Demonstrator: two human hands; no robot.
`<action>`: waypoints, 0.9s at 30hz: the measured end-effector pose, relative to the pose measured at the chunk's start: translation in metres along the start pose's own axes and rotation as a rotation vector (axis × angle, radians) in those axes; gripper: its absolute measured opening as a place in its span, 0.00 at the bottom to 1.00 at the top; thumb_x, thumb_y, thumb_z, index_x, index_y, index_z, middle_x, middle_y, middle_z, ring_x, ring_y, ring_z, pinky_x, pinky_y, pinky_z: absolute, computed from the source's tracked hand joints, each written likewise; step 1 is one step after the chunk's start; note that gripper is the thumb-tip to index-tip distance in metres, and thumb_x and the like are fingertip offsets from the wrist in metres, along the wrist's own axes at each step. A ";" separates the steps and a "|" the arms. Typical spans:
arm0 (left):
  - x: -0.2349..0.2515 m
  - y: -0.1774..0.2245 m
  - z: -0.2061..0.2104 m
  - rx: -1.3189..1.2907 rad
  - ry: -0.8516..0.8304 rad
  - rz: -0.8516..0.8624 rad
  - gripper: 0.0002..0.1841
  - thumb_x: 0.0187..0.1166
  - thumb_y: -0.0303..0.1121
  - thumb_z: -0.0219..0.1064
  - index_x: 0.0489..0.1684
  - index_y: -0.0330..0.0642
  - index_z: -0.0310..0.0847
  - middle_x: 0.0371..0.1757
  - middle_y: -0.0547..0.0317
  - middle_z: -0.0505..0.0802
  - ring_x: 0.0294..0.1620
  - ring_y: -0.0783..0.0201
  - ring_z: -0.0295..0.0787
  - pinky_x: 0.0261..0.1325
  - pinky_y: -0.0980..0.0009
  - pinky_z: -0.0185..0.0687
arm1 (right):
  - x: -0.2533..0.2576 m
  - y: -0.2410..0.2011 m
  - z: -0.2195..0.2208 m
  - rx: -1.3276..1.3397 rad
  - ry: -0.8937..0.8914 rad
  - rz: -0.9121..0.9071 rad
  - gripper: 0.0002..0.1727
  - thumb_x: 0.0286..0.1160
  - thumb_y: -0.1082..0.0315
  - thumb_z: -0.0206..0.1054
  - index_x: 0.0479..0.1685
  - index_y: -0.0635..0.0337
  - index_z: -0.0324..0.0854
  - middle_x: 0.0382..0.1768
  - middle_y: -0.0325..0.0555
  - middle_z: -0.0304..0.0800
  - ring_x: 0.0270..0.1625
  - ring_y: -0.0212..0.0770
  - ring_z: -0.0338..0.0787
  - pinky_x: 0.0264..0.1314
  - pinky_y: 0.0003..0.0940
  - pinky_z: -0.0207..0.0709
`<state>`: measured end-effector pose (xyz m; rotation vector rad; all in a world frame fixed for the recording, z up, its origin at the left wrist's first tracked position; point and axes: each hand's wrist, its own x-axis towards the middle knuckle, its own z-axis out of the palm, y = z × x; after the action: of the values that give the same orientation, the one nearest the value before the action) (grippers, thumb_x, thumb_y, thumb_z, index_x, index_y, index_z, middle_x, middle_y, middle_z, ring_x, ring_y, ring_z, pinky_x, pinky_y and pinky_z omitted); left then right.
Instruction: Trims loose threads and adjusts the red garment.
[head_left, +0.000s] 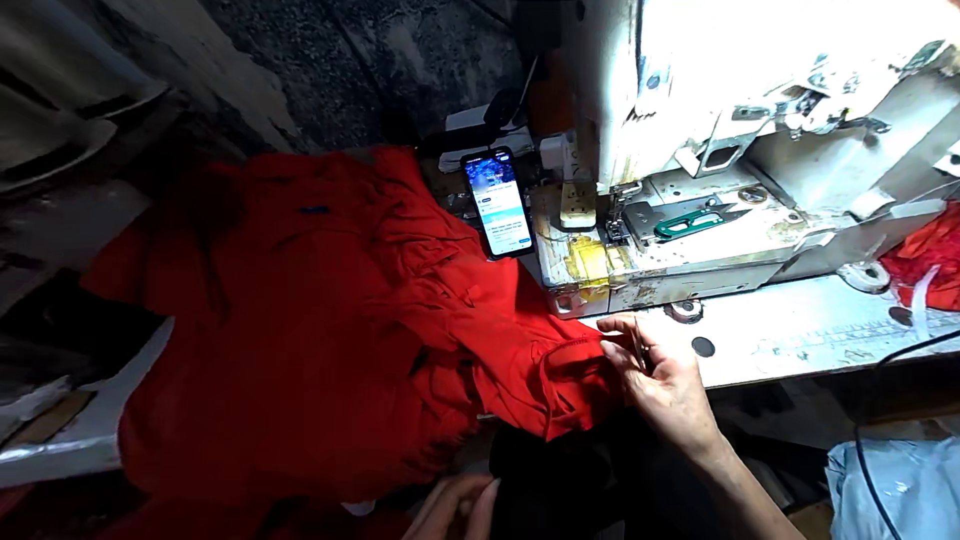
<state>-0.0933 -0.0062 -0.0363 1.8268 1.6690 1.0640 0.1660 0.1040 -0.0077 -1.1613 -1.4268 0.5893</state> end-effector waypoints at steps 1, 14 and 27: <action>0.017 0.016 0.014 -0.031 0.094 0.084 0.10 0.75 0.31 0.74 0.40 0.29 0.89 0.35 0.53 0.90 0.32 0.77 0.85 0.37 0.83 0.83 | 0.002 -0.001 0.002 -0.017 -0.041 0.038 0.13 0.73 0.70 0.68 0.55 0.59 0.88 0.45 0.37 0.91 0.37 0.25 0.87 0.39 0.21 0.83; 0.091 0.058 0.063 -0.096 0.376 0.424 0.06 0.74 0.27 0.70 0.36 0.36 0.93 0.44 0.55 0.96 0.53 0.70 0.92 0.64 0.79 0.84 | 0.007 0.010 -0.009 0.644 -0.112 0.398 0.06 0.84 0.72 0.61 0.40 0.60 0.83 0.12 0.40 0.78 0.10 0.29 0.75 0.14 0.23 0.74; 0.154 0.061 0.031 0.125 -0.296 0.402 0.10 0.70 0.46 0.68 0.32 0.59 0.96 0.29 0.82 0.90 0.34 0.83 0.86 0.36 0.78 0.82 | 0.006 0.046 -0.028 0.311 -0.150 0.346 0.08 0.85 0.69 0.62 0.36 0.58 0.82 0.15 0.38 0.78 0.11 0.26 0.71 0.14 0.21 0.67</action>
<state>-0.0352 0.1379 0.0284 2.3368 1.2504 0.7959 0.2080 0.1199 -0.0386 -1.1359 -1.2084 1.1202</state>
